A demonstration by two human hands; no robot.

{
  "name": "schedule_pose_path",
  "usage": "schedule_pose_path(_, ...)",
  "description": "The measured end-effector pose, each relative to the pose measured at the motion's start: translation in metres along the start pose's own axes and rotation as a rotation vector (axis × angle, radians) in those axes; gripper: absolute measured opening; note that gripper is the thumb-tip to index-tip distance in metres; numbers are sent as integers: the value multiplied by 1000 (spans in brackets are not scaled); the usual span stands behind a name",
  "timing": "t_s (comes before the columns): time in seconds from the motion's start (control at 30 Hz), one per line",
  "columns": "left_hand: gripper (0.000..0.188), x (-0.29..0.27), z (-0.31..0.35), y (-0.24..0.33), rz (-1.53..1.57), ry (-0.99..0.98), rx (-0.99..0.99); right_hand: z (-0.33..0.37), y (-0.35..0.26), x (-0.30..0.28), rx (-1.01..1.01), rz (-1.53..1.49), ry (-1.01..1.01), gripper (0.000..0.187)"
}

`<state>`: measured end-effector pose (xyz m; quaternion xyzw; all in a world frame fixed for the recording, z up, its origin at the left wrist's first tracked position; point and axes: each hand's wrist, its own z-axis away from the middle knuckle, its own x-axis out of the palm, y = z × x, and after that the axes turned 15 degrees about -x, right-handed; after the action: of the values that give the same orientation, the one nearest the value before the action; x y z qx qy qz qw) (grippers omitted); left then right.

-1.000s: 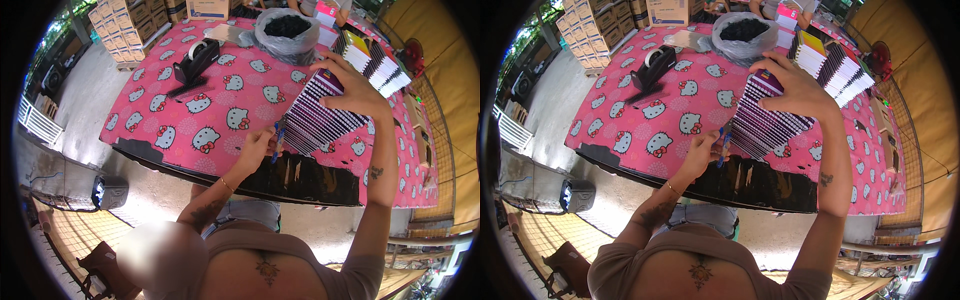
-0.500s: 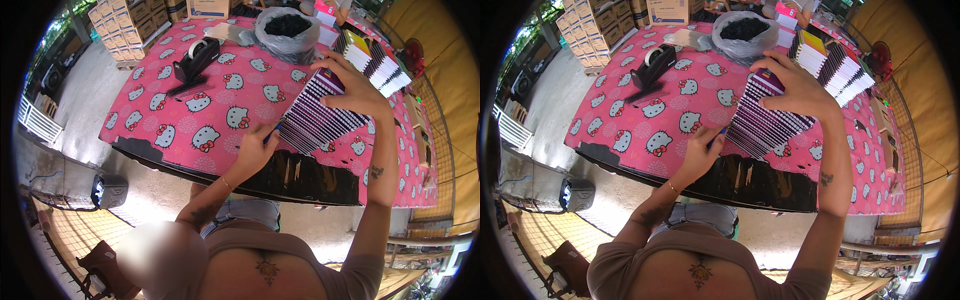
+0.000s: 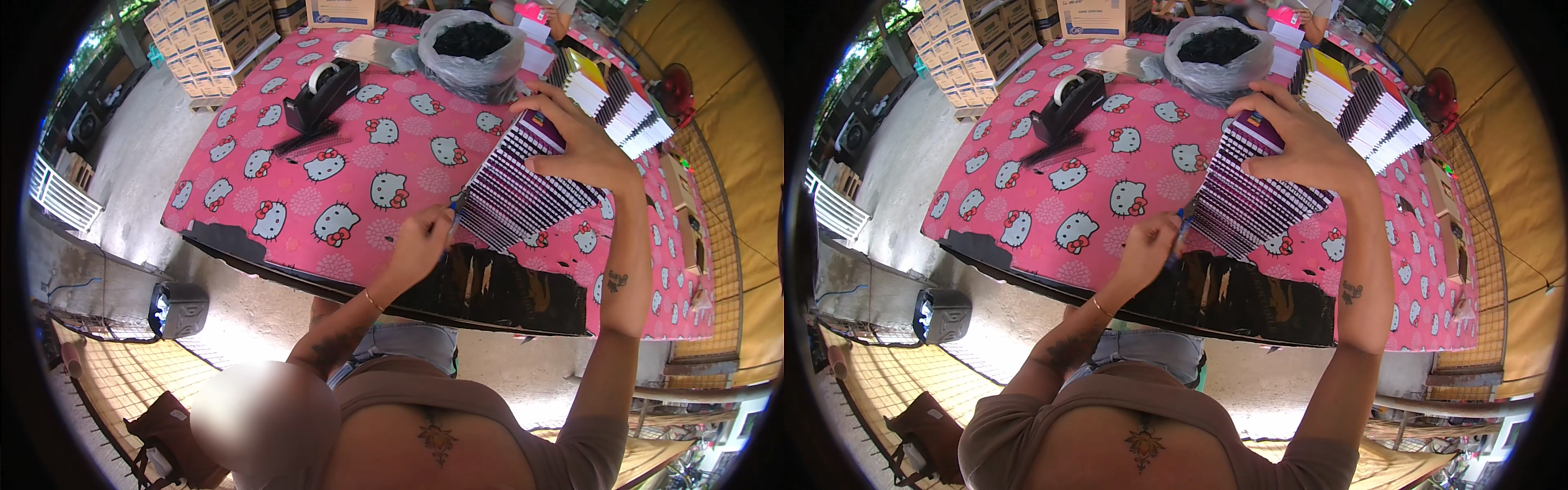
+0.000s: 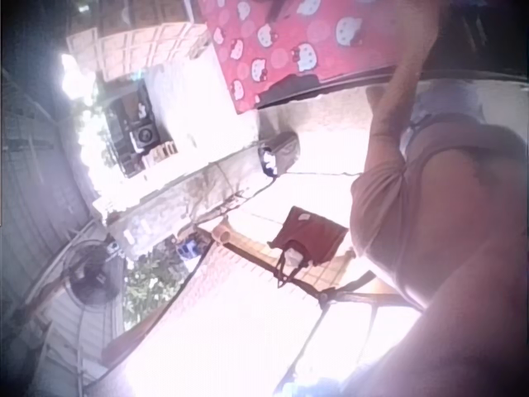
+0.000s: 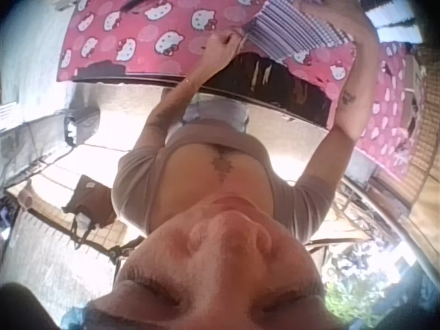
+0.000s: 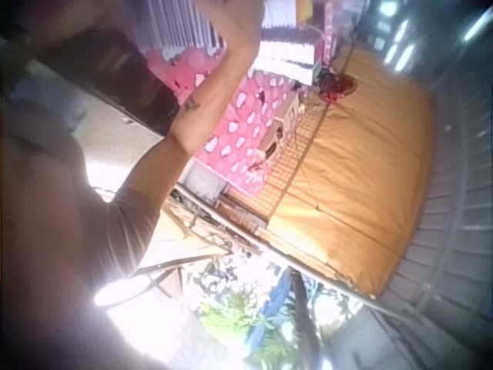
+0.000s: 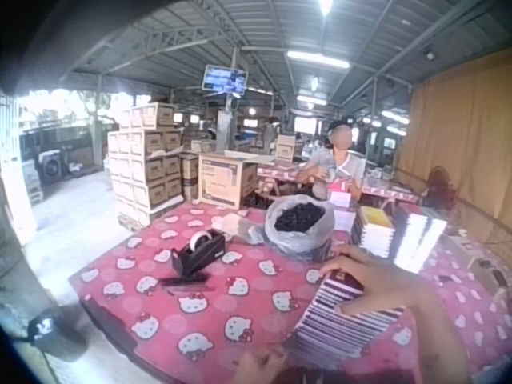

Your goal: The person uses scissors to cut small black ties from the spiral bindings of several notebooks stacked on a table.

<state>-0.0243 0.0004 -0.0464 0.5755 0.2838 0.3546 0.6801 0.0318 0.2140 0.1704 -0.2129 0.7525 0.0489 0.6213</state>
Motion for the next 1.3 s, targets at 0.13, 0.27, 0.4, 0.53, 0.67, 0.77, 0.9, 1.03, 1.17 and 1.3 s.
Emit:
schedule_pose_path(0.13,33,-2,1,-9,-312,87,257,0,2,1,-19,4,9,58)
schedule_pose_path(0.27,34,-3,5,0,502,-222,-428,1,1,1,0,-18,7,58)
schedule_pose_path(0.4,31,-3,-2,-13,214,-71,-124,1,1,1,2,-14,7,58)
schedule_pose_path(0.53,34,-1,4,-12,-619,355,589,0,-2,0,20,-18,3,58)
schedule_pose_path(0.67,36,-5,1,-17,295,-189,-245,0,0,1,9,-8,4,58)
schedule_pose_path(0.77,37,-6,0,-10,445,-198,-436,0,0,0,19,-24,-11,60)
schedule_pose_path(0.9,33,-9,-6,-22,182,-101,-154,-2,-4,-2,27,-40,-21,60)
schedule_pose_path(1.03,29,-10,-4,-15,-605,375,618,0,3,2,-19,-6,8,57)
schedule_pose_path(1.17,32,-19,-7,-18,-59,-150,-113,0,3,2,-19,-8,6,57)
schedule_pose_path(1.3,29,-6,-5,-18,412,-149,-426,1,3,1,-6,-4,0,57)
